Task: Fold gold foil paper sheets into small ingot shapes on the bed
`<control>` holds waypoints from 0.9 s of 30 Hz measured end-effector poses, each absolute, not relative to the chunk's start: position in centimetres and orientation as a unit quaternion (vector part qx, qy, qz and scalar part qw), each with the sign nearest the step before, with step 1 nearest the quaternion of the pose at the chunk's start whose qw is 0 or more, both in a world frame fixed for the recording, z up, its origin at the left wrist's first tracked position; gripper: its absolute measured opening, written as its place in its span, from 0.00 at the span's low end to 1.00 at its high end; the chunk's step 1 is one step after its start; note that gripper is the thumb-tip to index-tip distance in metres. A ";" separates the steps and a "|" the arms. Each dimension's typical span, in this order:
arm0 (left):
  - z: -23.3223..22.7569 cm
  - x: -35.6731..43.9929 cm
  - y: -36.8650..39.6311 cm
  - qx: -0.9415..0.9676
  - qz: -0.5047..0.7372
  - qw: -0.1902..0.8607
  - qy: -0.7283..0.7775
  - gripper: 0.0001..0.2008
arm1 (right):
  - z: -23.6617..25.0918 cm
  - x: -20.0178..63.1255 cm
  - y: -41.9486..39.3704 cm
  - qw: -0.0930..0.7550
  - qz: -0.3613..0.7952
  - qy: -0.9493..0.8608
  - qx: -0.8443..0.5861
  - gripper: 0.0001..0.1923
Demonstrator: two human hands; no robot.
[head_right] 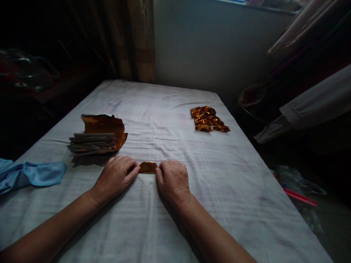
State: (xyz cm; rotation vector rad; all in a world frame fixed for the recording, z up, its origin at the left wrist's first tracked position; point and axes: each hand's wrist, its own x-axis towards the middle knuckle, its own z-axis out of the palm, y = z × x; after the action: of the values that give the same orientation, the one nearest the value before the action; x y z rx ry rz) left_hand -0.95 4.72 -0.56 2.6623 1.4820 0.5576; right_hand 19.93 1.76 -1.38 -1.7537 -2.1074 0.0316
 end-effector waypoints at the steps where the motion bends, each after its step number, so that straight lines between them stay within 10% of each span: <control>1: -0.6 -0.9 4.7 0.860 0.181 0.010 0.478 0.09 | -1.4 19.9 1.8 0.198 0.011 -0.752 -0.629 0.08; 13: -1.1 -0.5 3.9 0.873 0.224 -0.026 0.433 0.06 | -2.7 20.1 1.4 0.266 -0.014 -0.786 -0.558 0.11; 27: -1.0 -1.6 3.4 0.901 0.203 -0.048 0.381 0.16 | -1.4 20.9 -0.3 0.067 0.120 -0.827 -0.545 0.31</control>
State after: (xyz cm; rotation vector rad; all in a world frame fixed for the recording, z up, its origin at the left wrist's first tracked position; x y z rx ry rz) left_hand -1.62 3.35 -0.96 2.9199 1.2335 0.6587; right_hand 20.87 -0.33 -1.42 -1.6416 -2.4934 0.3609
